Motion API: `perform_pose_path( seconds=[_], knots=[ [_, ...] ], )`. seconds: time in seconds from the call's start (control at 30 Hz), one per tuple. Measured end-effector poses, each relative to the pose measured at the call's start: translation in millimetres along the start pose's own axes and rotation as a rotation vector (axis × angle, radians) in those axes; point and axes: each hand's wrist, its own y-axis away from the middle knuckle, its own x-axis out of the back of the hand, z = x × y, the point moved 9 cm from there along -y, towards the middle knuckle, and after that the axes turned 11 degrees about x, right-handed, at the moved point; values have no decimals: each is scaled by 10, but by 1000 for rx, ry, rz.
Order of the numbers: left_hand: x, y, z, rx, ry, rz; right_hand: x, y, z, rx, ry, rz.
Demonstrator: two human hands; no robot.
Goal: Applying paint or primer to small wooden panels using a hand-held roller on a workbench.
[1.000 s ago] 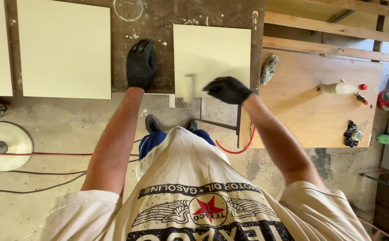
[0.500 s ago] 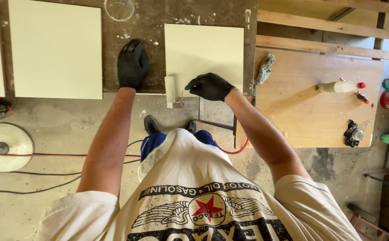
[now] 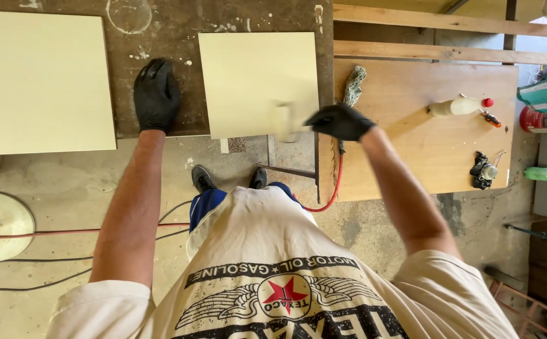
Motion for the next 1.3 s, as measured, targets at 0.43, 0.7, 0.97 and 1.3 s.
perform_pose_path(
  seconds=[0.43, 0.7, 0.97, 1.3],
  knots=[
    [-136, 26, -132, -49, -44, 51, 205, 441, 632, -517, -607, 315],
    [-288, 92, -290, -73, -118, 40, 541, 502, 172, -118, -275, 181],
    [-295, 84, -289, -48, -116, 33, 249, 202, 77, -39, -201, 172],
    [-277, 121, -295, -83, -101, 72, 290, 1417, -54, -244, -464, 712]
  ],
)
